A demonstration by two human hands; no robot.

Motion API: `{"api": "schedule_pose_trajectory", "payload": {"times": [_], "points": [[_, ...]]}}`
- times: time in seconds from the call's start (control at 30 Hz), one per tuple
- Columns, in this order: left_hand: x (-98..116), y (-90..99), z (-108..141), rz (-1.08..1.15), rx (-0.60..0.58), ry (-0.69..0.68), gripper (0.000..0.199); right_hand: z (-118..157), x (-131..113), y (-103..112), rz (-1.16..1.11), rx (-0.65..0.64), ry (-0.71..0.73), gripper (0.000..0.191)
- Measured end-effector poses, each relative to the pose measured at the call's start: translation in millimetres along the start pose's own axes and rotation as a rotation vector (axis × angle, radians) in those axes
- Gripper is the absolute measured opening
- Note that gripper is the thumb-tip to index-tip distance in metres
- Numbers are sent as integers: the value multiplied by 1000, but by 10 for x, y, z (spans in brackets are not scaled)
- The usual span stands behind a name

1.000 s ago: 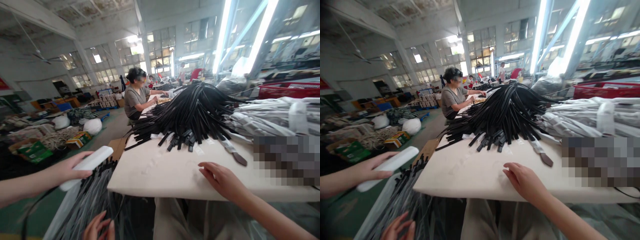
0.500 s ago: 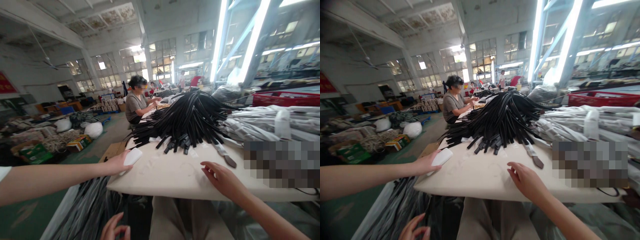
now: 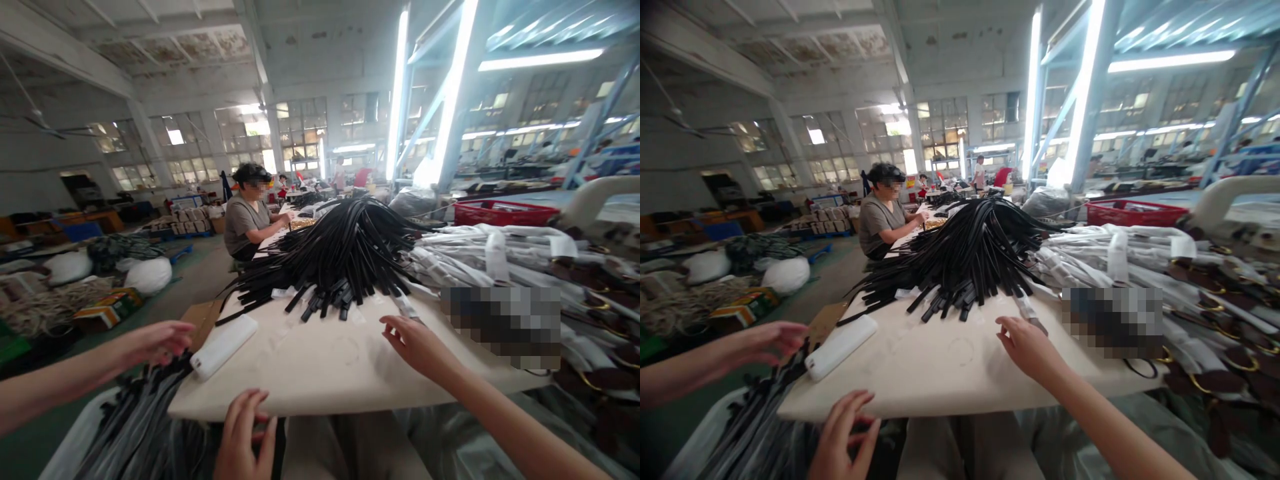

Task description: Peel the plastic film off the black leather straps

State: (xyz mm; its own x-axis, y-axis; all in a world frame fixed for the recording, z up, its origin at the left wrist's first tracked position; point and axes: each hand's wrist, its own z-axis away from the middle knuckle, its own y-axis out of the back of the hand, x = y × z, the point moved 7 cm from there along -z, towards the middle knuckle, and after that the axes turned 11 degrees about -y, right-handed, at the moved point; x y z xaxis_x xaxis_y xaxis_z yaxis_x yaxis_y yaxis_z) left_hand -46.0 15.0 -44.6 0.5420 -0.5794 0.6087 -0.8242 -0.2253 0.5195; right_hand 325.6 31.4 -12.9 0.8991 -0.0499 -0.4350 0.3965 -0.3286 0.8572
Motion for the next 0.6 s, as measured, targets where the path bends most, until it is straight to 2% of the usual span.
{"api": "schedule_pose_trajectory", "payload": {"times": [0.13, 0.2, 0.27, 0.43, 0.6], "points": [[42, -225, -488, -403, -229, -137, 35, -145, -308, -36, 5, -88, 62, 31], [-5, -311, -701, -589, -305, -143, 36, -195, -515, -59, 3, -114, 112, 31], [-72, -348, -852, -657, -335, -107, 28, -200, -736, -110, -1, -141, 168, 32], [-145, -326, -928, -713, -361, -46, 31, -60, -1251, -342, -34, -220, 294, 34], [-36, -257, -863, -682, -342, -12, 31, -5, -1791, -543, -101, -259, 438, 41]]}}
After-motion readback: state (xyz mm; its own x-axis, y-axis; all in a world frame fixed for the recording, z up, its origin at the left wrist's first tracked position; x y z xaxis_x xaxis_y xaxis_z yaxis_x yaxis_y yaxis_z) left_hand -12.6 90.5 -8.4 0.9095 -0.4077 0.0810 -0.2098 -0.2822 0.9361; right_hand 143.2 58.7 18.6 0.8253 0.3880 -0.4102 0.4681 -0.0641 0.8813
